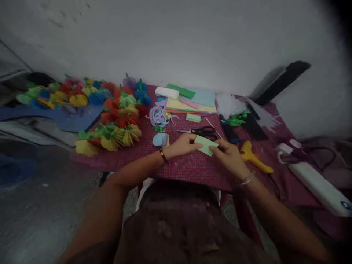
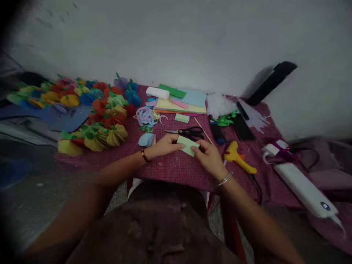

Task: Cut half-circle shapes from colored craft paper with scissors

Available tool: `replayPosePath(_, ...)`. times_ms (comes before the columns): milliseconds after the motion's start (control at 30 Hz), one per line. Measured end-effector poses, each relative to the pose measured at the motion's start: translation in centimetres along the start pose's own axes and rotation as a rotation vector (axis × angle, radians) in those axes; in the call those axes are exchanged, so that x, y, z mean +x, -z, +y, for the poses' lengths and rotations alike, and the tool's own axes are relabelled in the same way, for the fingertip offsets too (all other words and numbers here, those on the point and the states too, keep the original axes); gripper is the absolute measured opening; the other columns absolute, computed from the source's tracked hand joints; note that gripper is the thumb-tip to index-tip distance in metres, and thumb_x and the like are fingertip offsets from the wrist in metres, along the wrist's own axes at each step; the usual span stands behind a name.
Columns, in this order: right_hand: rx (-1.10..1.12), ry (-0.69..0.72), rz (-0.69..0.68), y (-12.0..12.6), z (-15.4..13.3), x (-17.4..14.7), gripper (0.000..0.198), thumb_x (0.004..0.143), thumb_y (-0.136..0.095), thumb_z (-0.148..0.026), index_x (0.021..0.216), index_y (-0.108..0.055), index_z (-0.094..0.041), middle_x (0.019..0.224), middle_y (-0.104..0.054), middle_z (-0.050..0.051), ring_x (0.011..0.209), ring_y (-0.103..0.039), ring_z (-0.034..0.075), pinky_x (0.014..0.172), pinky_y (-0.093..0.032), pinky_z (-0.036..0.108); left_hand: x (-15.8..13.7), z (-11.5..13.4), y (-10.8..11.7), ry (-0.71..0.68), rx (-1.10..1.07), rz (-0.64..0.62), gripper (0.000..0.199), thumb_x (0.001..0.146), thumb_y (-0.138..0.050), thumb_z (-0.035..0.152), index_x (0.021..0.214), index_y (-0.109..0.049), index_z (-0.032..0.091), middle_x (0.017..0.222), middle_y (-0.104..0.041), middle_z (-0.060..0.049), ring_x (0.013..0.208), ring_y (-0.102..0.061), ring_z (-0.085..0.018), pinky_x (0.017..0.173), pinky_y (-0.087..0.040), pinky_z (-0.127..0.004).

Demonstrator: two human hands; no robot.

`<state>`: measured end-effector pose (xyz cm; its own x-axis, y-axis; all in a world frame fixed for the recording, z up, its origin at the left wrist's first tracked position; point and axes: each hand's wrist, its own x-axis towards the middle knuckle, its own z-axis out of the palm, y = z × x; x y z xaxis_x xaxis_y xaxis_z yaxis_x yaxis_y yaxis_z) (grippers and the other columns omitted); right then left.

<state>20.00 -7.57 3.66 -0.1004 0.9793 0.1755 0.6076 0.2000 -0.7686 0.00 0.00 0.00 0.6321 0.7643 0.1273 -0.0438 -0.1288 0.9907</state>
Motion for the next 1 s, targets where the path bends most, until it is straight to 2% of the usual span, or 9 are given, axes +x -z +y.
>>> replayPosePath(100, 0.001, -0.011, -0.057, -0.2, 0.2, -0.4, 0.025, 0.088, -0.056, -0.040, 0.080, -0.064, -0.018, 0.065, -0.059, -0.001, 0.059, -0.052, 0.015, 0.057, -0.040, 0.028, -0.2, 0.2, 0.0, 0.036, -0.018, -0.078, 0.032, 0.072, -0.075, 0.040, 0.082, -0.067, 0.011, 0.076, -0.065, -0.002, 0.069, -0.054, -0.011, 0.064, -0.041, -0.022)
replayPosePath(200, 0.007, 0.006, -0.022, 0.8, 0.8, -0.9, 0.024, 0.090, -0.057, -0.040, 0.090, -0.068, -0.019, 0.076, -0.066, 0.001, 0.067, -0.060, 0.017, 0.062, -0.045, 0.029, -0.4, 0.1, 0.1, 0.060, 0.037, -0.088, 0.031, 0.073, -0.073, 0.042, 0.071, -0.062, 0.012, 0.067, -0.057, 0.001, 0.062, -0.047, -0.009, 0.058, -0.035, -0.022)
replayPosePath(367, -0.062, -0.077, 0.294, 6.6, 3.7, -2.8, 0.023, 0.092, -0.058, -0.037, 0.104, -0.070, -0.020, 0.083, -0.071, 0.003, 0.070, -0.064, 0.018, 0.065, -0.049, 0.030, 0.0, -0.5, 0.8, 0.056, 0.373, 0.061, 0.041, 0.080, -0.065, 0.038, 0.054, -0.040, 0.018, 0.055, -0.033, 0.005, 0.055, -0.028, -0.007, 0.053, -0.019, -0.025)
replayPosePath(467, -0.269, -0.117, 0.467, 10.5, 6.4, -4.5, 0.023, 0.092, -0.059, -0.033, 0.104, -0.071, -0.018, 0.092, -0.074, 0.008, 0.076, -0.066, 0.020, 0.070, -0.051, 0.034, 0.2, -0.8, 1.0, 0.079, 0.595, 0.071, 0.040, 0.082, -0.061, 0.036, 0.053, -0.041, 0.018, 0.054, -0.035, 0.005, 0.054, -0.030, -0.008, 0.054, -0.017, -0.027)
replayPosePath(567, -0.512, -0.131, 0.362, 12.4, 8.9, -6.1, 0.026, 0.089, -0.063, -0.034, 0.106, -0.070, -0.016, 0.097, -0.072, 0.012, 0.077, -0.065, 0.022, 0.072, -0.051, 0.036, 0.2, -0.7, 1.0, 0.109, 0.707, 0.038, 0.034, 0.083, -0.059, 0.037, 0.058, -0.049, 0.017, 0.056, -0.045, 0.003, 0.054, -0.036, -0.010, 0.054, -0.020, -0.027)
replayPosePath(667, -0.725, -0.106, 0.146, 12.1, 10.5, -7.1, 0.027, 0.088, -0.063, -0.035, 0.104, -0.069, -0.014, 0.100, -0.069, 0.015, 0.085, -0.065, 0.027, 0.076, -0.053, 0.039, 0.1, -0.5, 1.0, 0.114, 0.744, -0.006, 0.030, 0.084, -0.058, 0.038, 0.063, -0.054, 0.017, 0.060, -0.052, 0.002, 0.057, -0.042, -0.011, 0.055, -0.024, -0.026)
replayPosePath(733, -0.866, -0.098, 0.071, 11.3, 11.0, -7.3, 0.027, 0.088, -0.063, -0.034, 0.102, -0.069, -0.013, 0.099, -0.068, 0.016, 0.092, -0.065, 0.030, 0.082, -0.052, 0.042, 0.1, -0.4, 1.1, 0.115, 0.750, -0.015, 0.028, 0.084, -0.057, 0.039, 0.066, -0.057, 0.017, 0.063, -0.056, 0.001, 0.058, -0.046, -0.012, 0.056, -0.026, -0.026)
replayPosePath(867, -0.979, -0.116, 0.019, 10.2, 11.4, -7.0, 0.027, 0.090, -0.058, -0.029, 0.108, -0.067, -0.011, 0.100, -0.070, 0.018, 0.095, -0.065, 0.033, 0.086, -0.050, 0.045, 0.0, -0.4, 1.2, 0.123, 0.750, -0.037, 0.028, 0.084, -0.055, 0.039, 0.068, -0.058, 0.017, 0.065, -0.058, 0.000, 0.059, -0.048, -0.013, 0.056, -0.028, -0.026)
replayPosePath(1000, -0.945, -0.085, 0.062, 10.5, 12.2, -7.2, 0.029, 0.095, -0.051, -0.028, 0.112, -0.067, -0.011, 0.103, -0.072, 0.018, 0.097, -0.065, 0.033, 0.086, -0.050, 0.045, 0.0, -0.2, 1.1, 0.133, 0.746, -0.045, 0.027, 0.084, -0.055, 0.039, 0.070, -0.060, 0.016, 0.067, -0.060, 0.000, 0.061, -0.049, -0.013, 0.056, -0.030, -0.025)
